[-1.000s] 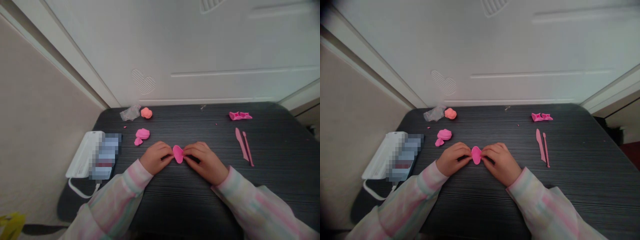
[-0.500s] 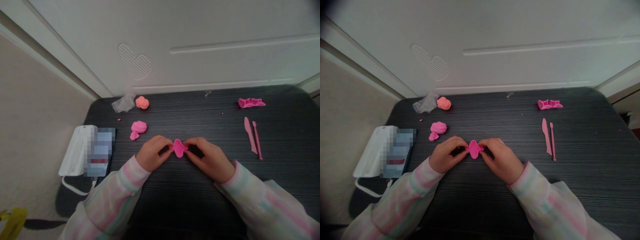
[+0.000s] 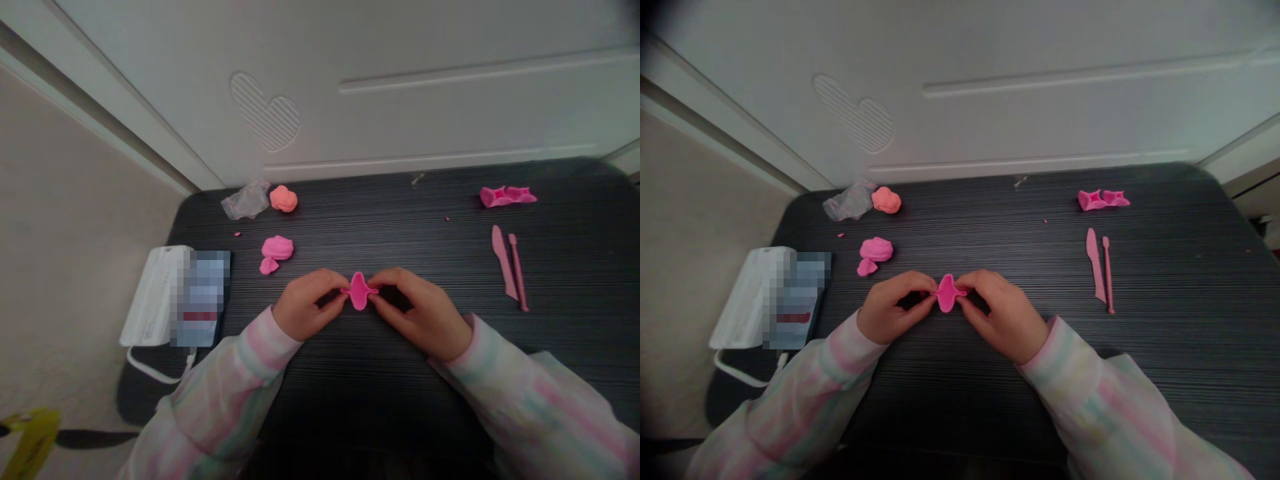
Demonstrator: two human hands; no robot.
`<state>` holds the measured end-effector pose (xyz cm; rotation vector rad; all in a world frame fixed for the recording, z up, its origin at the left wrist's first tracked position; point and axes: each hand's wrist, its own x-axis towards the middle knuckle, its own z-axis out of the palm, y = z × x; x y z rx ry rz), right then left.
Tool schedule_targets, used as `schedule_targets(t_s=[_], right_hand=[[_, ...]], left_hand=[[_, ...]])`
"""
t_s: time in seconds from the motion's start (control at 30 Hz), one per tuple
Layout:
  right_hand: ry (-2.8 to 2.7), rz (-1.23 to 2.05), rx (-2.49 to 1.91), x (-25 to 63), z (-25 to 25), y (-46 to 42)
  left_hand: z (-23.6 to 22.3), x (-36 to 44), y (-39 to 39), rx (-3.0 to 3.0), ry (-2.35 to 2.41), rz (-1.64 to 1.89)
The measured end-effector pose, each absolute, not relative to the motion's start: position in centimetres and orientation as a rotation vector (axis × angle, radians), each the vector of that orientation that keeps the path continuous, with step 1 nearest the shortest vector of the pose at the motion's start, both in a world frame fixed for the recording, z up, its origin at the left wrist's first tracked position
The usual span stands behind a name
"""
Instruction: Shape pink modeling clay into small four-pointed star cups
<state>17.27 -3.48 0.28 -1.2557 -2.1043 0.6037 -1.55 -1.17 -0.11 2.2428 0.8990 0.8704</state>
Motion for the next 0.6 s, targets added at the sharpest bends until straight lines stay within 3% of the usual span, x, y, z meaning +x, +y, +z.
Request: schedule_targets(t_s=[0.6], right_hand=[[-1.945, 0.625, -1.276, 17.16, 0.36, -3.81]], left_hand=[[0.31, -1.42, -1.32, 2.114, 0.979, 0.929]])
